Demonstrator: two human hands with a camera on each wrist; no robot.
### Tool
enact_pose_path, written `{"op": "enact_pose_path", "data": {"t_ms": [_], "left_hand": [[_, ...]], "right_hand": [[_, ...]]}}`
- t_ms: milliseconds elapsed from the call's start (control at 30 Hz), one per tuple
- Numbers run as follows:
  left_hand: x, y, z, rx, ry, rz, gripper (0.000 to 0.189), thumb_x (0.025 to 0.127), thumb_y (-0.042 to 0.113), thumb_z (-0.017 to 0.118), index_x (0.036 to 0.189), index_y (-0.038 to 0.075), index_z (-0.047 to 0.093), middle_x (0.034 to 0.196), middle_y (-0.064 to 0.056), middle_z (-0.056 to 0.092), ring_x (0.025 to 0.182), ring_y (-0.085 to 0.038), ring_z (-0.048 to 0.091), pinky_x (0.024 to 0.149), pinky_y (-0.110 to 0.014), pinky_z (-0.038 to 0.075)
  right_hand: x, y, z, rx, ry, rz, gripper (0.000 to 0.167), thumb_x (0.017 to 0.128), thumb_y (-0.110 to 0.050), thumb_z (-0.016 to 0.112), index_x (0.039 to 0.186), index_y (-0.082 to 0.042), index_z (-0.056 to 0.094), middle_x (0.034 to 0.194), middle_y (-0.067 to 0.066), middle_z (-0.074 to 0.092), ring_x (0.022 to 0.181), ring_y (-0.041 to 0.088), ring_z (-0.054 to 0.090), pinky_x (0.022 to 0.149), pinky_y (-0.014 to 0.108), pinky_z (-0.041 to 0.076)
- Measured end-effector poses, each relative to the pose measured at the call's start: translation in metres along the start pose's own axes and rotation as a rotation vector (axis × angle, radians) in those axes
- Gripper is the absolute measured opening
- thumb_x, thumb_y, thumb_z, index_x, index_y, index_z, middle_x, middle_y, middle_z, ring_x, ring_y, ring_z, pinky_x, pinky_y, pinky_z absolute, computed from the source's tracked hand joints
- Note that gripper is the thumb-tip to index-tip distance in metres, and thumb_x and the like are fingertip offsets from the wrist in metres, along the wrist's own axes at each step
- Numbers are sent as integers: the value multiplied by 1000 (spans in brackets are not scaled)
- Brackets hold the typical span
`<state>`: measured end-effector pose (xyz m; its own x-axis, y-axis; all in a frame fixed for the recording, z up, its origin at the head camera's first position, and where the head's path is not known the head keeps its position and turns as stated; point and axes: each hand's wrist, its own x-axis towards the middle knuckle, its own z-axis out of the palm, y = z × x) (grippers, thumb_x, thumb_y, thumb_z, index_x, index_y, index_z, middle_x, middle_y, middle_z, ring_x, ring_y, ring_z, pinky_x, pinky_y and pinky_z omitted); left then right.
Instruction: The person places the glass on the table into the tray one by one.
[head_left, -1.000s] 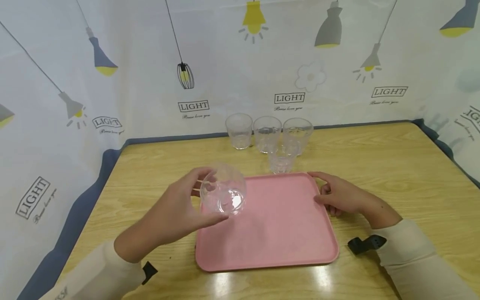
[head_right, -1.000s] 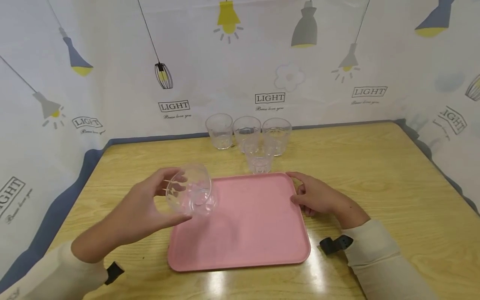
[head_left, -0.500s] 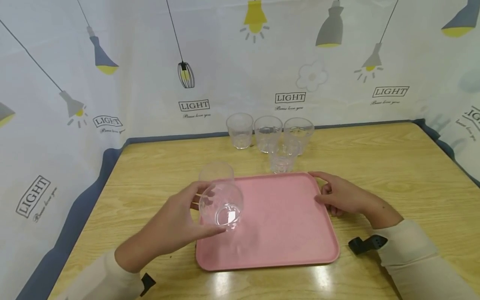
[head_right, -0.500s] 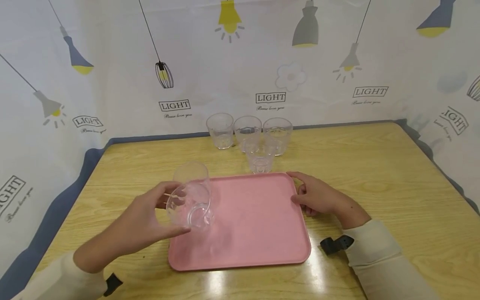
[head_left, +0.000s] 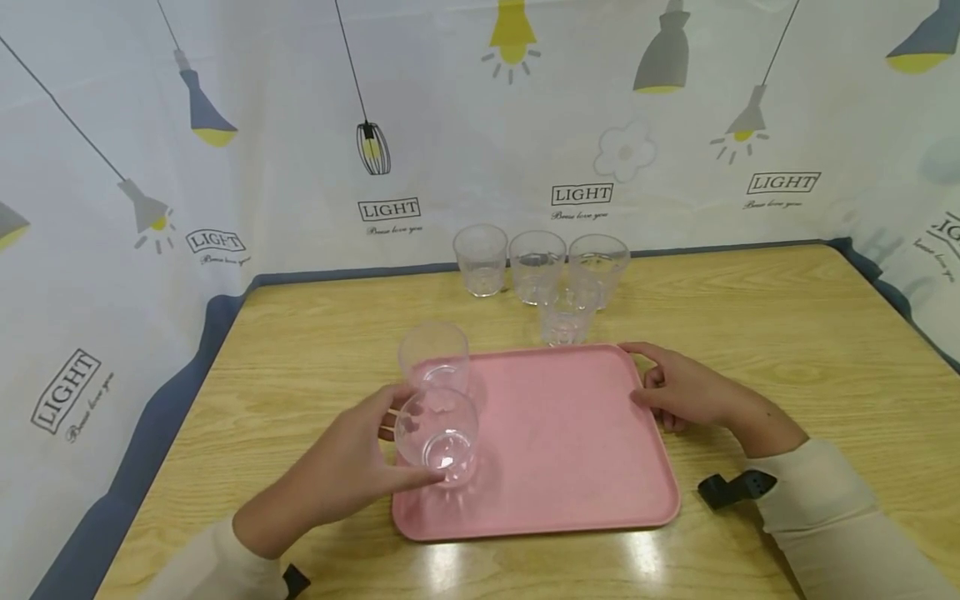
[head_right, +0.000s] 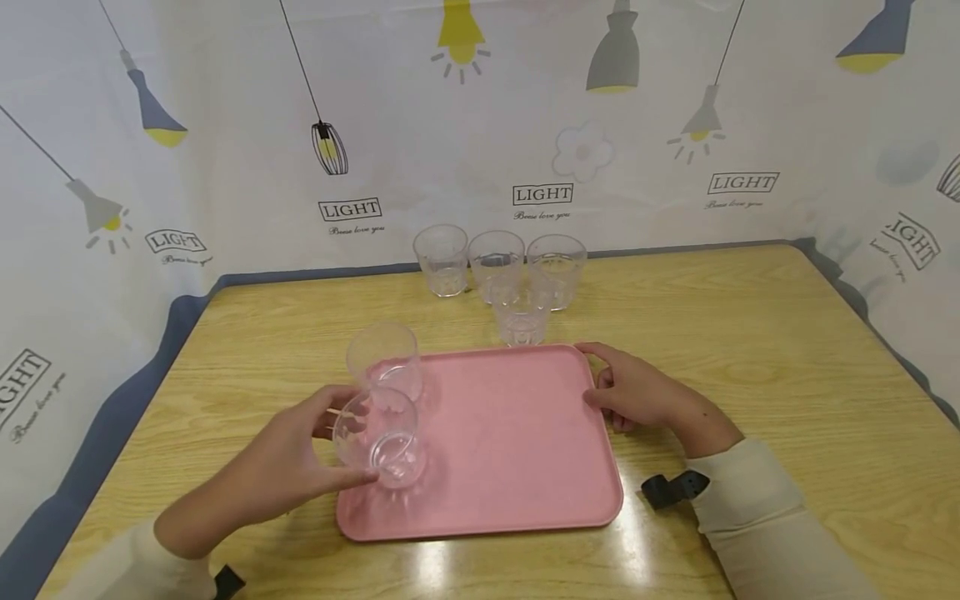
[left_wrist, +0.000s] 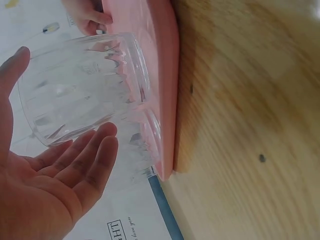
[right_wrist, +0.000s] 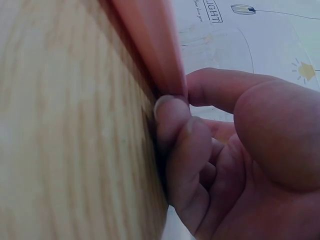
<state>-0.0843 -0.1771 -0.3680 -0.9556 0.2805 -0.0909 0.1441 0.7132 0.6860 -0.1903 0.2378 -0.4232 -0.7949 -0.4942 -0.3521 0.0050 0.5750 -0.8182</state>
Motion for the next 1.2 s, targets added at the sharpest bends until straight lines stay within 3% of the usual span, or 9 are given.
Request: {"op": "enact_pose_path", "data": {"t_ms": [200, 433, 633, 1100, 1200], "left_hand": [[-1, -4, 3, -9, -9, -9, 100, 66, 60, 86, 145, 17, 44, 138, -3, 59, 107, -19, 67, 83, -34, 60], [-4, -9, 2, 37, -7, -5, 99, 66, 67, 82, 144, 19, 45, 140, -2, 57, 119, -29, 63, 90, -42, 59], [-4, -11, 1, 49, -10, 6, 100, 66, 69, 81, 144, 18, 45, 141, -2, 57, 119, -30, 62, 92, -44, 58], [-3, -11, 0, 16, -61, -16, 97, 69, 64, 83, 146, 23, 42, 143, -3, 54, 119, -29, 63, 91, -45, 58], [-4, -12, -2, 15, -70, -15, 88, 76, 60, 80, 147, 26, 41, 141, -3, 55, 118, -29, 62, 93, -48, 57]], "right_hand": [[0, 0, 0, 13, -2, 13, 74, 98, -10, 59, 159, -12, 16, 70, 7, 56, 48, 16, 54, 43, 28, 47], [0, 0, -1, -15, 10, -6, 77, 95, -10, 62, 157, -8, 16, 71, 7, 57, 50, 18, 56, 44, 31, 50], [0, 1, -1, -20, 20, 3, 76, 94, -10, 62, 156, -8, 18, 71, 7, 56, 50, 19, 57, 44, 31, 50], [2, 3, -1, 0, 14, 12, 76, 94, -9, 61, 156, -8, 17, 71, 8, 56, 50, 19, 57, 44, 31, 50], [3, 4, -1, -4, 17, 18, 74, 94, -8, 60, 155, -9, 18, 71, 8, 57, 50, 19, 57, 44, 31, 50]]}}
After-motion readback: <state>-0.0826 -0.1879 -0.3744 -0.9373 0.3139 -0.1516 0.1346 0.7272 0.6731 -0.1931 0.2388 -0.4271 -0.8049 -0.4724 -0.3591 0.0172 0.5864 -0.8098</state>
